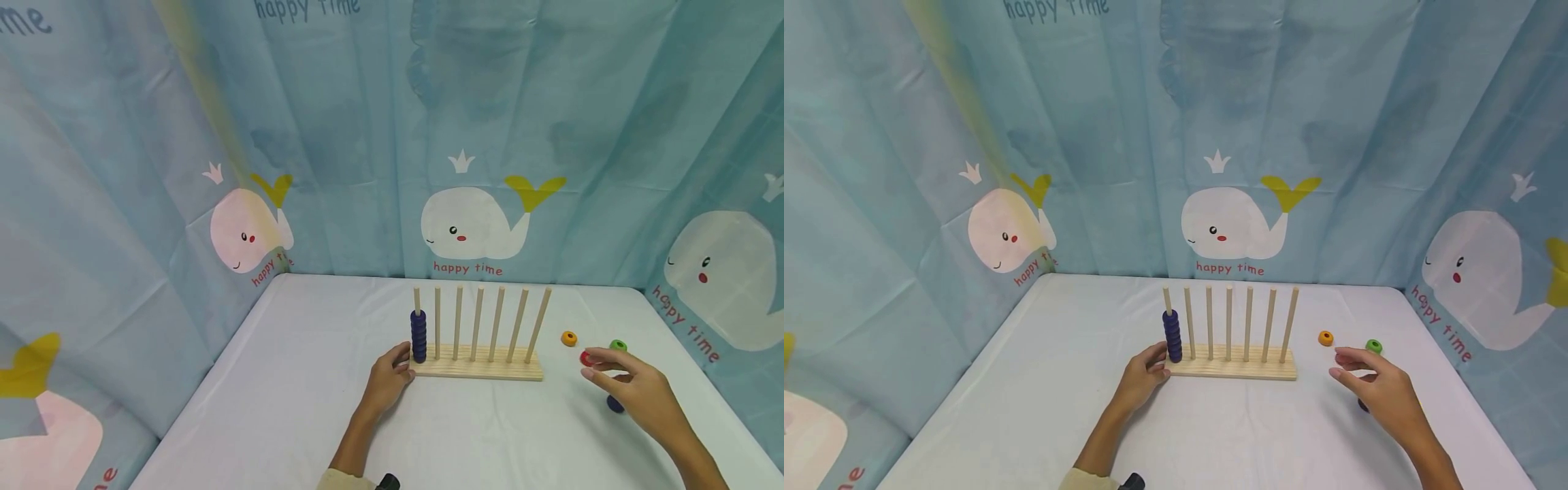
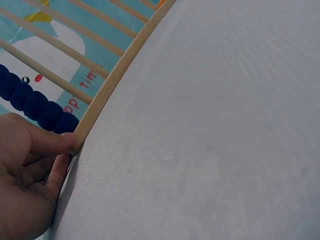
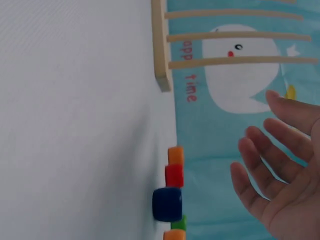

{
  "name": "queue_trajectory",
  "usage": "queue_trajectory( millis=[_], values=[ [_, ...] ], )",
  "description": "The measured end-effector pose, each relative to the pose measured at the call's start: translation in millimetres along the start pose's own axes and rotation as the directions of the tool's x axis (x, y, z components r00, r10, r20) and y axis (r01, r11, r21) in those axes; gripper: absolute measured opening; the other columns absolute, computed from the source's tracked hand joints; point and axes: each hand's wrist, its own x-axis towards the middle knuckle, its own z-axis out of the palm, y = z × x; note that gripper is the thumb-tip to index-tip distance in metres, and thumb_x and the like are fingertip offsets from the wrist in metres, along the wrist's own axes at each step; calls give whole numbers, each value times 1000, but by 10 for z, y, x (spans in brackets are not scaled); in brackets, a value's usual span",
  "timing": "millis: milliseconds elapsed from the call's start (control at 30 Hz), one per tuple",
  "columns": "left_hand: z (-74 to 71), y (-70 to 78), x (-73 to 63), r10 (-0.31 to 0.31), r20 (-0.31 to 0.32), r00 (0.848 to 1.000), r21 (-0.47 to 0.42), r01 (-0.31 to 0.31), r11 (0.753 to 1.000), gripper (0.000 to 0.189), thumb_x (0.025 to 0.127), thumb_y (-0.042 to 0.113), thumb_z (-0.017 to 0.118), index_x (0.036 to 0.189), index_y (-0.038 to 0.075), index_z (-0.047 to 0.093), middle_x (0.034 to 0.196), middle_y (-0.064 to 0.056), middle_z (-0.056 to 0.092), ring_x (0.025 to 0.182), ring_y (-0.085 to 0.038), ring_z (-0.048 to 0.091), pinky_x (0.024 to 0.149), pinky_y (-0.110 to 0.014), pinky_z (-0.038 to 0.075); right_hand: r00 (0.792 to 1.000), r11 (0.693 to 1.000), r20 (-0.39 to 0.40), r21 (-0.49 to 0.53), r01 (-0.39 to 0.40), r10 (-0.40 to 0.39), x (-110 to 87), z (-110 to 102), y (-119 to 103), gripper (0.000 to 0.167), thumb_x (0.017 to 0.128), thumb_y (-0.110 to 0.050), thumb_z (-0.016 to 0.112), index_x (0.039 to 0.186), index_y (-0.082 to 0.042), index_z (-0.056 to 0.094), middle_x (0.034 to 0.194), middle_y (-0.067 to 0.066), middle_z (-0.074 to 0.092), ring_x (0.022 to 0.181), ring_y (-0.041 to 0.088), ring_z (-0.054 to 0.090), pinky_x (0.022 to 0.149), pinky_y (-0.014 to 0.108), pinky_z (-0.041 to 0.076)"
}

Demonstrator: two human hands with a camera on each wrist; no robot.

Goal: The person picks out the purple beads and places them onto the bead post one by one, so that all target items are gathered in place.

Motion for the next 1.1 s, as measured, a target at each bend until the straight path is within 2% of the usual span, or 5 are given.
queue_trajectory(
  millis=[367, 467, 700, 900, 1100],
  values=[
    [3, -10, 5, -2, -3, 1000, 9, 2, 1000, 58, 88, -3, 63, 143, 3, 46, 134, -14, 56, 114, -22, 60, 92, -21, 51, 992, 994, 92, -73, -76, 83, -126, -91, 272, 57, 84, -44, 74, 124, -5, 63, 114, 16, 67, 95, 28, 64, 69, 25, 57],
    [3, -9, 4, -2, -4, 1000, 11, 2, 1000, 58, 88, -3, 63, 143, 3, 46, 134, -14, 56, 114, -21, 60, 92, -21, 51, 987, 991, 115, -89, -99, 109, -142, -108, 330, 61, 83, -47, 74, 125, -4, 62, 114, 16, 67, 97, 31, 63, 67, 24, 56],
    [2, -1, 0, 1, -3, 1000, 11, -1, 1000, 57, 89, -2, 63, 143, 3, 46, 135, -14, 56, 116, -22, 59, 93, -23, 50, 951, 977, 233, -98, -188, 206, -148, -155, 430, 76, 81, -53, 73, 130, 2, 56, 116, 23, 64, 104, 41, 58, 75, 50, 57],
    [-3, 0, -4, 1, -3, 1000, 8, 0, 1000, 57, 89, -3, 63, 143, 3, 46, 135, -14, 56, 116, -23, 59, 93, -23, 51, 918, 965, 300, -119, -234, 259, -127, -183, 490, 78, 79, -52, 74, 131, 3, 56, 130, 32, 51, 107, 45, 56, 75, 48, 58],
    [-3, 0, -4, -1, -4, 1000, 6, 1, 1000, 58, 88, -3, 63, 143, 3, 46, 135, -14, 56, 116, -22, 59, 92, -22, 51, 921, 969, 306, -117, -216, 242, -146, -196, 519, 76, 78, -50, 76, 131, 2, 57, 136, 35, 44, 107, 45, 56, 75, 47, 59]
  ],
)
